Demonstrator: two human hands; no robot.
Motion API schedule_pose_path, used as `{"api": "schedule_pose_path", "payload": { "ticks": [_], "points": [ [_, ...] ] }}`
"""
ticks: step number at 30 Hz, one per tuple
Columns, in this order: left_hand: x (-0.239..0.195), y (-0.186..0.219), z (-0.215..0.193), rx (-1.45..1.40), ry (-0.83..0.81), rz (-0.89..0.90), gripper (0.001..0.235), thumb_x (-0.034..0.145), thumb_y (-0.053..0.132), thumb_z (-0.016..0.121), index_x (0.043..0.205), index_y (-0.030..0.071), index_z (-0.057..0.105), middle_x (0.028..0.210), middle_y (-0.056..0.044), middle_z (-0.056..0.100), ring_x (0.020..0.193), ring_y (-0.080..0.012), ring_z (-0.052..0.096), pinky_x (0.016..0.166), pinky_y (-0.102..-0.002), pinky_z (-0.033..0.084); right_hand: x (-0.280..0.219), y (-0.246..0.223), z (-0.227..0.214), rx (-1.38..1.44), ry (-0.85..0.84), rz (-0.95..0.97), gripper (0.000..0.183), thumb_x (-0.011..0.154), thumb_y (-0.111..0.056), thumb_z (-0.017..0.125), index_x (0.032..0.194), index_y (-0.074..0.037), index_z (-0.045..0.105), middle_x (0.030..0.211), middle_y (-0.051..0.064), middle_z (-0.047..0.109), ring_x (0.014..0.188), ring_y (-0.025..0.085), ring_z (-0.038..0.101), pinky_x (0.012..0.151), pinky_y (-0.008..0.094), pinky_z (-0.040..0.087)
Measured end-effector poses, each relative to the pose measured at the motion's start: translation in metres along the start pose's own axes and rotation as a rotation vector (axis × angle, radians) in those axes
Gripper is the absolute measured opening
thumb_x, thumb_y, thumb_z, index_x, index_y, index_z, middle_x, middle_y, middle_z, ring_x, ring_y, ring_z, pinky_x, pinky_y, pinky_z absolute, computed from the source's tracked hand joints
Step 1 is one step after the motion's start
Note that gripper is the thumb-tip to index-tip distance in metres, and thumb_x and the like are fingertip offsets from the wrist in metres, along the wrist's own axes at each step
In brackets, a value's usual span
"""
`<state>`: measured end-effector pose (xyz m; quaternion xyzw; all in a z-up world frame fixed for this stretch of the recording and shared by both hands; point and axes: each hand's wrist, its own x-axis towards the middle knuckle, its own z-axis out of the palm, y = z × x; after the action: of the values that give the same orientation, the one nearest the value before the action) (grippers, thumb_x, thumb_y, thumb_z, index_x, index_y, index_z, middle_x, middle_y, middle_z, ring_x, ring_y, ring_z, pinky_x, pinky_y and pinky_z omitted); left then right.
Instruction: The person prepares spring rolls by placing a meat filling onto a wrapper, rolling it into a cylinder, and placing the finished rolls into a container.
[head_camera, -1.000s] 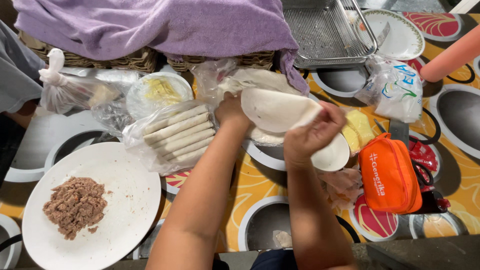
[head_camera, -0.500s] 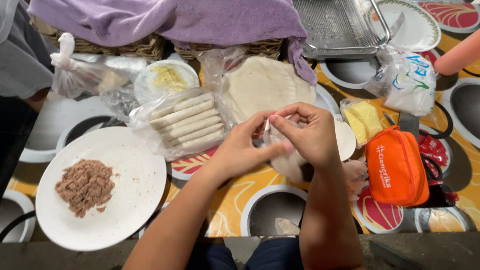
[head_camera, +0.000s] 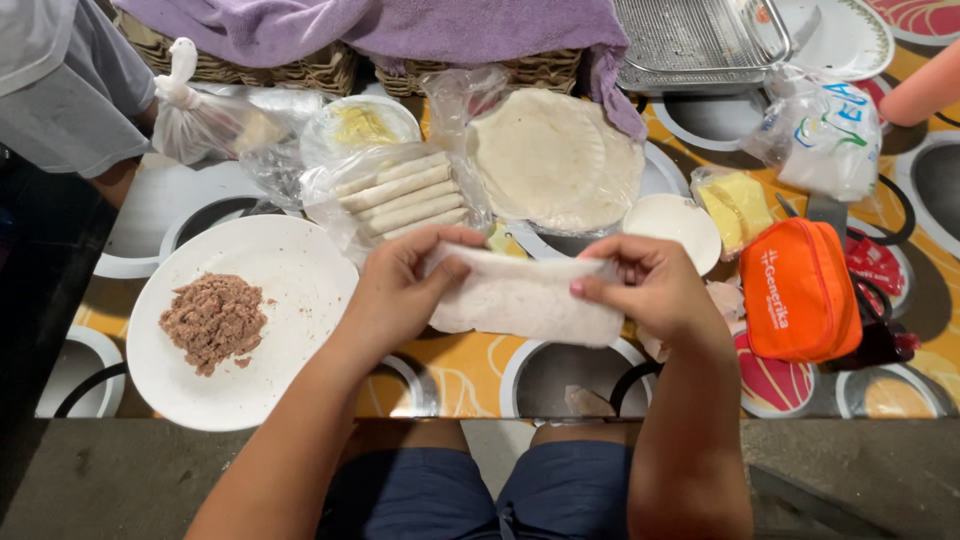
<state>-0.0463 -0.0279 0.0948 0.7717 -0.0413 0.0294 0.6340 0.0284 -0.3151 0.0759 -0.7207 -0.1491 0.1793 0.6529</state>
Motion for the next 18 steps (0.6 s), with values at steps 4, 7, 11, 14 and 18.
{"api": "schedule_pose_path", "payload": {
  "ticks": [4,7,11,14,18],
  "points": [
    [0.010,-0.001,-0.002,-0.005,0.048,0.208,0.018,0.098,0.003,0.068,0.115,0.008,0.075,0.106,0.000,0.073,0.089,-0.0047,0.057,0.079,-0.022,0.050,-0.008,-0.008,0.006,-0.101,0.231,-0.421,0.023,0.089,0.009,0.073,0.111,0.001,0.072,0.106,0.002,0.070,0.099,0.008,0.065,0.088,0.025,0.053],
    [-0.002,-0.007,-0.006,0.260,0.144,0.441,0.031,0.085,-0.004,0.069,0.112,0.010,0.078,0.096,-0.012,0.055,0.091,-0.0135,0.052,0.079,-0.028,0.048,-0.049,-0.018,0.025,-0.390,0.424,-0.604,0.020,0.092,0.007,0.075,0.110,-0.003,0.075,0.102,0.007,0.068,0.097,0.015,0.063,0.086,0.030,0.049],
    [-0.019,-0.037,-0.007,0.343,0.108,0.268,0.029,0.089,-0.001,0.067,0.110,0.014,0.081,0.093,-0.010,0.065,0.088,-0.0138,0.059,0.074,-0.027,0.052,-0.083,-0.001,0.069,-0.692,0.420,-0.580,0.026,0.081,-0.002,0.074,0.105,-0.012,0.078,0.100,0.009,0.067,0.090,0.023,0.067,0.082,0.031,0.053],
    [-0.032,-0.061,-0.005,0.168,-0.039,-0.050,0.030,0.095,0.003,0.056,0.115,0.013,0.076,0.093,-0.004,0.072,0.082,-0.0110,0.066,0.078,-0.026,0.054,-0.089,0.030,0.109,-0.845,0.284,-0.580,0.027,0.076,-0.008,0.078,0.102,-0.014,0.080,0.098,0.003,0.070,0.095,0.025,0.064,0.088,0.040,0.042],
    [-0.048,-0.071,-0.007,0.177,0.066,-0.331,0.038,0.097,0.012,0.054,0.131,0.019,0.069,0.081,-0.006,0.069,0.075,-0.0131,0.062,0.074,-0.028,0.052,-0.103,0.052,0.122,-0.841,0.150,-0.568,0.028,0.074,-0.022,0.084,0.101,-0.014,0.079,0.094,0.000,0.071,0.094,0.022,0.062,0.092,0.042,0.038]
  ]
}}
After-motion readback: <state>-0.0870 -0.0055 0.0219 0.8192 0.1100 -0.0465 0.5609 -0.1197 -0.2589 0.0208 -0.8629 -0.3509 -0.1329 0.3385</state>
